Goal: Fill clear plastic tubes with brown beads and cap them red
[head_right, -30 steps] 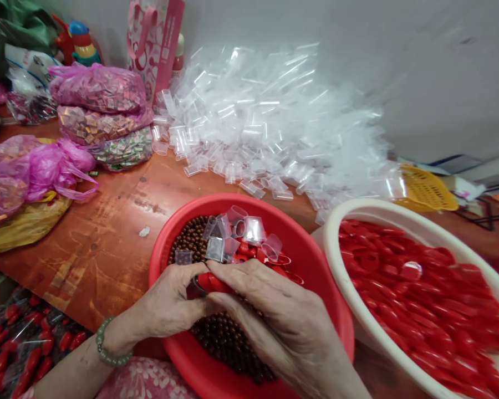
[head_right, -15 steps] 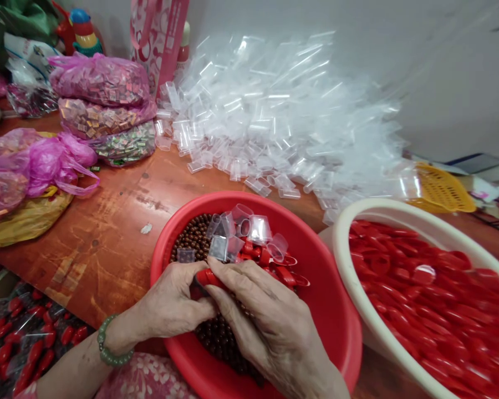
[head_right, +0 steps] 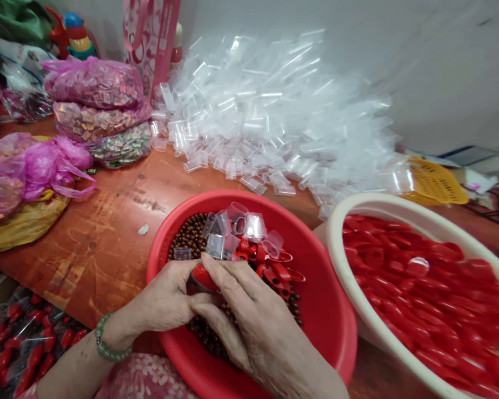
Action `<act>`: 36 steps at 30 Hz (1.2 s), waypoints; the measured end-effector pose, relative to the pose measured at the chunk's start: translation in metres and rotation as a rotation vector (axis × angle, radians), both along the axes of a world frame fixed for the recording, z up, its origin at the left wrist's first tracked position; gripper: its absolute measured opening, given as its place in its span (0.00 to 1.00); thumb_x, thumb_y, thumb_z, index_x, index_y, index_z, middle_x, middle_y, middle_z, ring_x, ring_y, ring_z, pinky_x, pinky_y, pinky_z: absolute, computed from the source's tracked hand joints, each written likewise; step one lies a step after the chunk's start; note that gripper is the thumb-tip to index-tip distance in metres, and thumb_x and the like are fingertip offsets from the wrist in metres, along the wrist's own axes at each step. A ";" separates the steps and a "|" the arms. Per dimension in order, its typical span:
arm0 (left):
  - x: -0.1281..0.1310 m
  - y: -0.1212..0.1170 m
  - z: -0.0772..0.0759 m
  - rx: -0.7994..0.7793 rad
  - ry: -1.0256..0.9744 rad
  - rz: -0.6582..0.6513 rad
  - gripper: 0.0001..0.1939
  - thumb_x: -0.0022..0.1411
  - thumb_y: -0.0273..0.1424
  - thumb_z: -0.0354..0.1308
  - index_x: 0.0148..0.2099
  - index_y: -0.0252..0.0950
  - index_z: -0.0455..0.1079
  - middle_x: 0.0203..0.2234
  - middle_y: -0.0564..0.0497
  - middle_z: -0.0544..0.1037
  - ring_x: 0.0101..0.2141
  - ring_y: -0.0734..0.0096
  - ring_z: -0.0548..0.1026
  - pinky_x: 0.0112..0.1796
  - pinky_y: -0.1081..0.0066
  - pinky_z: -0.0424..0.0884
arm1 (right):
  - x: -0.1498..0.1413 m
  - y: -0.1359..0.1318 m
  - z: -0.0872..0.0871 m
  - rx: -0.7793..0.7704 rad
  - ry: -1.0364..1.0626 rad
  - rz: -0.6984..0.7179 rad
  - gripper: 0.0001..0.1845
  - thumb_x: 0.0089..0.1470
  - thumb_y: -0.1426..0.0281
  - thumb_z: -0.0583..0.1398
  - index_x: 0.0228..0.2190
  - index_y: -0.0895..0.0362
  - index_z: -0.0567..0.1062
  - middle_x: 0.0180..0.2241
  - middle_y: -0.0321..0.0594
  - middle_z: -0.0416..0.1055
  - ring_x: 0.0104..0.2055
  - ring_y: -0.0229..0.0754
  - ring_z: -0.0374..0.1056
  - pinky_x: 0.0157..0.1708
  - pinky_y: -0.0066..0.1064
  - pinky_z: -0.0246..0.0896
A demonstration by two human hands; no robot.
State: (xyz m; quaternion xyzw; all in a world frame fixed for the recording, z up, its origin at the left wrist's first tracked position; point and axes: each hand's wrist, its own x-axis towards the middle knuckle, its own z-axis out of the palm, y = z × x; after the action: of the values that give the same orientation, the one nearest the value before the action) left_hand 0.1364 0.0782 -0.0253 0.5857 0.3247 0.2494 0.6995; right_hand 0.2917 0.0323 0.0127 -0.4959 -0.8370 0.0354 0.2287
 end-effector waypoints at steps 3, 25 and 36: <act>0.004 0.003 -0.001 -0.142 -0.096 -0.025 0.06 0.54 0.27 0.60 0.35 0.32 0.76 0.25 0.54 0.75 0.30 0.71 0.71 0.34 0.75 0.68 | -0.001 -0.002 -0.007 0.002 -0.114 0.000 0.39 0.60 0.53 0.54 0.63 0.63 0.53 0.43 0.56 0.73 0.43 0.54 0.73 0.38 0.42 0.72; 0.019 -0.016 0.018 -0.497 -0.216 0.079 0.19 0.37 0.39 0.73 0.22 0.30 0.70 0.16 0.57 0.67 0.24 0.78 0.65 0.30 0.75 0.62 | -0.005 -0.004 -0.024 0.380 -0.148 0.038 0.37 0.53 0.67 0.54 0.60 0.73 0.54 0.35 0.57 0.74 0.36 0.54 0.71 0.34 0.43 0.68; 0.023 -0.022 0.013 -0.472 -0.211 0.112 0.19 0.42 0.39 0.71 0.24 0.31 0.68 0.18 0.58 0.68 0.22 0.80 0.64 0.28 0.76 0.62 | 0.016 -0.012 -0.011 -0.008 -0.026 0.078 0.30 0.57 0.62 0.58 0.57 0.64 0.62 0.49 0.59 0.73 0.49 0.55 0.71 0.43 0.43 0.72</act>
State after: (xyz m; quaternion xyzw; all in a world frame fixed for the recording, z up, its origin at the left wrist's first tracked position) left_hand 0.1591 0.0563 -0.0121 0.3582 0.3311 0.2649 0.8318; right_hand 0.3075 0.0201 0.0021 -0.4642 -0.8584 0.0410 0.2142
